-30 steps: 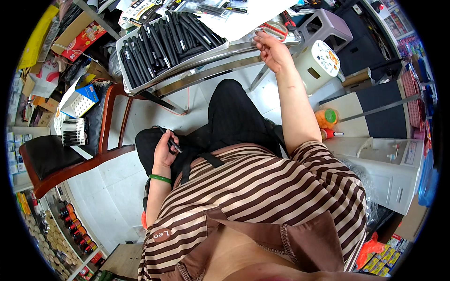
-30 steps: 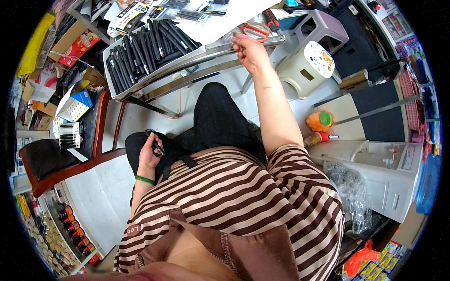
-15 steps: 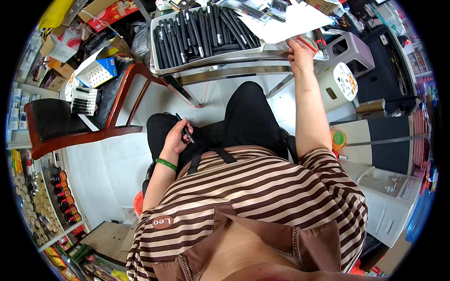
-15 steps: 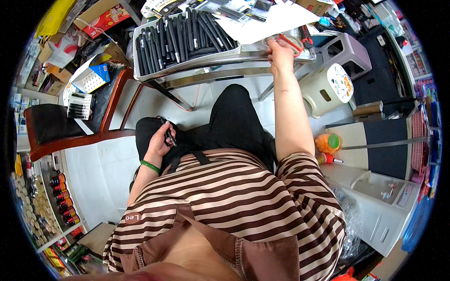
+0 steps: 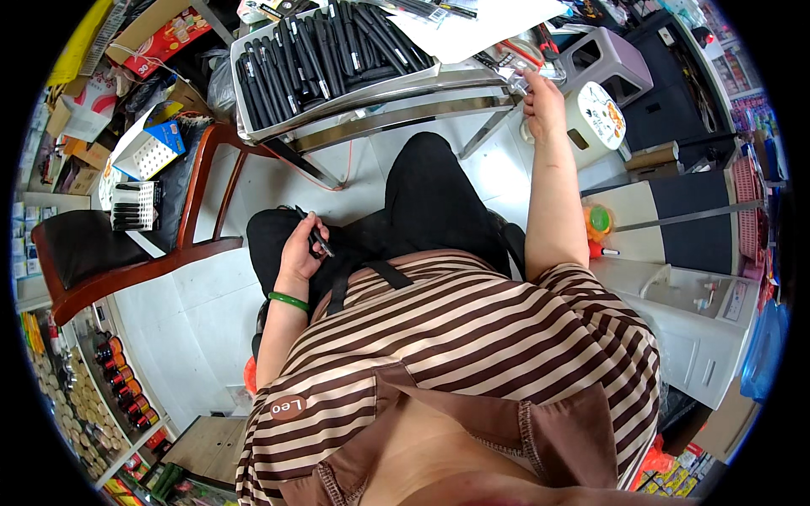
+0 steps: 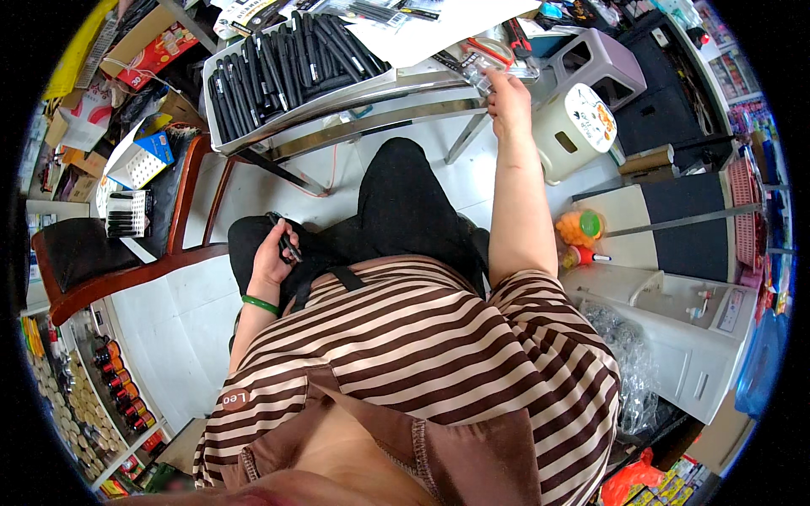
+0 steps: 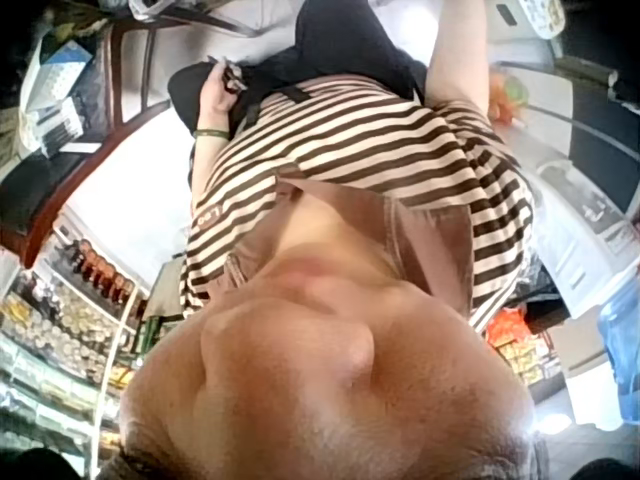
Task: The person repeatedly picks up black pen barrels and small metal tips, inserts the tips into the barrels, and places the assembled pens into a white tray on a metal table. The person handles the items one at a time and repeats the process throughout the clip.
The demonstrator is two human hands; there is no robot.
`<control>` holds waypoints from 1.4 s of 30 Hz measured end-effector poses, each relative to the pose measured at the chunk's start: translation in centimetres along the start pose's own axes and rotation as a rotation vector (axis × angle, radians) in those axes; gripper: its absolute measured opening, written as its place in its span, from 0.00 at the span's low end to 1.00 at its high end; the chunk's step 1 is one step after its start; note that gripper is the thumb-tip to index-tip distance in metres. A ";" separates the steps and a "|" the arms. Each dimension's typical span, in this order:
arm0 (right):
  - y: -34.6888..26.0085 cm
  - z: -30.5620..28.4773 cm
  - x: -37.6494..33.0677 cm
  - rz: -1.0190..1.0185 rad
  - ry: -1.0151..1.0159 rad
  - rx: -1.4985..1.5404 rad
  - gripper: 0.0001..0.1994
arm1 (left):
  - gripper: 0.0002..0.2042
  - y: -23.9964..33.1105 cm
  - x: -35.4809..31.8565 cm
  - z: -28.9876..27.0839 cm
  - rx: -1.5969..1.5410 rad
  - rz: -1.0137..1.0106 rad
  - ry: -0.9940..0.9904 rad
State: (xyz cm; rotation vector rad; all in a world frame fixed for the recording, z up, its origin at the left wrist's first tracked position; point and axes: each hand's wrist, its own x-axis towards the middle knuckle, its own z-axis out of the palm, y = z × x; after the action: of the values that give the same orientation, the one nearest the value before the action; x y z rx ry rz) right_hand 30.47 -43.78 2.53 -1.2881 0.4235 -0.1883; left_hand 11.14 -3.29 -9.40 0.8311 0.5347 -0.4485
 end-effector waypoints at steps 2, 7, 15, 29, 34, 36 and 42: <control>0.4 -0.1 0.2 -0.008 -0.041 -0.025 0.08 | 0.11 0.0 0.1 0.0 0.003 0.004 0.003; 1.5 1.6 0.4 -0.064 -0.114 -0.124 0.10 | 0.09 -0.2 -0.5 -0.3 0.000 0.017 0.017; 1.2 1.4 0.6 -0.135 -0.267 -0.636 0.18 | 0.09 0.1 -0.4 -0.1 -0.016 0.025 0.021; 2.4 3.0 3.0 -0.249 -0.089 -0.781 0.10 | 0.11 0.2 -0.7 -0.2 -0.019 0.041 -0.007; 3.4 2.0 3.2 -0.532 -0.062 -0.644 0.12 | 0.11 0.3 -0.7 -0.1 -0.019 0.036 0.005; 3.2 2.1 2.6 -0.525 -0.035 -0.615 0.13 | 0.11 0.2 -0.7 -0.2 -0.018 0.033 0.005; 2.3 3.4 0.9 -0.389 0.040 -0.434 0.10 | 0.11 0.2 -0.6 -0.4 -0.018 0.031 -0.010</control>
State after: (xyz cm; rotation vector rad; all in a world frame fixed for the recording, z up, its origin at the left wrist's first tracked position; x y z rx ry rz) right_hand 32.44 -40.49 0.92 -1.7927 0.2485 -0.4687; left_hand 10.68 -2.79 -9.11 0.8187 0.5148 -0.4184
